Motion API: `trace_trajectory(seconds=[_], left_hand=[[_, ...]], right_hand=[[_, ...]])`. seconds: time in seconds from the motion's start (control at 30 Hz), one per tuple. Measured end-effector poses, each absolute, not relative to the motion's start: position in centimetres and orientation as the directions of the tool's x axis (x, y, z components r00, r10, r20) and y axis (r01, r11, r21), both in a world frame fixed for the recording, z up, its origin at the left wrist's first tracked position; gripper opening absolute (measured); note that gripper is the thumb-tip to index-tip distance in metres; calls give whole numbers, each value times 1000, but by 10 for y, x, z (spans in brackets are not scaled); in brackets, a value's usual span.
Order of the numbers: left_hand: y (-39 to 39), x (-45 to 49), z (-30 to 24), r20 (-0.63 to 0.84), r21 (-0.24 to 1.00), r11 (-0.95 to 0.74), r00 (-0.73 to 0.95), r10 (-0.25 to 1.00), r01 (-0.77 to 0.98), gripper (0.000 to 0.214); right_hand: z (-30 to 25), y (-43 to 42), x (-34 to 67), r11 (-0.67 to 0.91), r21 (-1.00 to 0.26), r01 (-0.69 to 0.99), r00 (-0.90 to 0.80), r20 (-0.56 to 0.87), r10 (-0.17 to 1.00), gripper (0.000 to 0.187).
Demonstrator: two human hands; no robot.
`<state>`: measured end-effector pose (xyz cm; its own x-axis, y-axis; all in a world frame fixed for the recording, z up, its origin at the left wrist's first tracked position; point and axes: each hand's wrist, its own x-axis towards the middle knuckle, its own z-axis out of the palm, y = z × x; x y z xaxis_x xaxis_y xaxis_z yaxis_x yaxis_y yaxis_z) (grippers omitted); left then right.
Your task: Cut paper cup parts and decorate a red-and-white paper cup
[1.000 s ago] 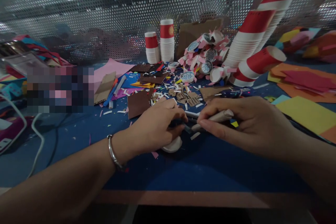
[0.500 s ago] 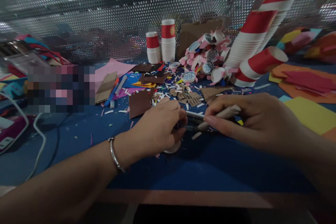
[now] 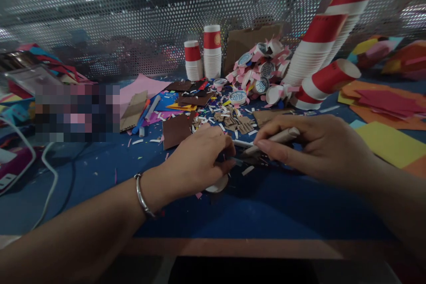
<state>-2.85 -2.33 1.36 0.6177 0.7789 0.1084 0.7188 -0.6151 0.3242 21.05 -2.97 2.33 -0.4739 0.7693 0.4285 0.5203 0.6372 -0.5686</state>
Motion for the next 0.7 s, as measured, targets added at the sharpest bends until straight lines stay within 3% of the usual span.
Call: trace_trajectory(seconds=[0.13, 0.33, 0.53, 0.7], left_hand=[[-24, -28, 13, 103, 314, -610, 612, 784, 728, 11], [-26, -25, 19, 28, 323, -567, 592, 806, 758, 7], [-26, -25, 20, 24, 321, -553, 577, 816, 769, 6], [-26, -28, 18, 56, 392, -546, 573, 817, 740, 6]], right_hand=[[25, -31, 211, 583, -627, 517, -432, 396, 810, 18], [24, -30, 211, 627, -590, 509, -478, 412, 776, 15], [23, -30, 210, 590, -637, 497, -474, 370, 799, 18], [23, -30, 209, 566, -677, 471, -424, 389, 818, 20]])
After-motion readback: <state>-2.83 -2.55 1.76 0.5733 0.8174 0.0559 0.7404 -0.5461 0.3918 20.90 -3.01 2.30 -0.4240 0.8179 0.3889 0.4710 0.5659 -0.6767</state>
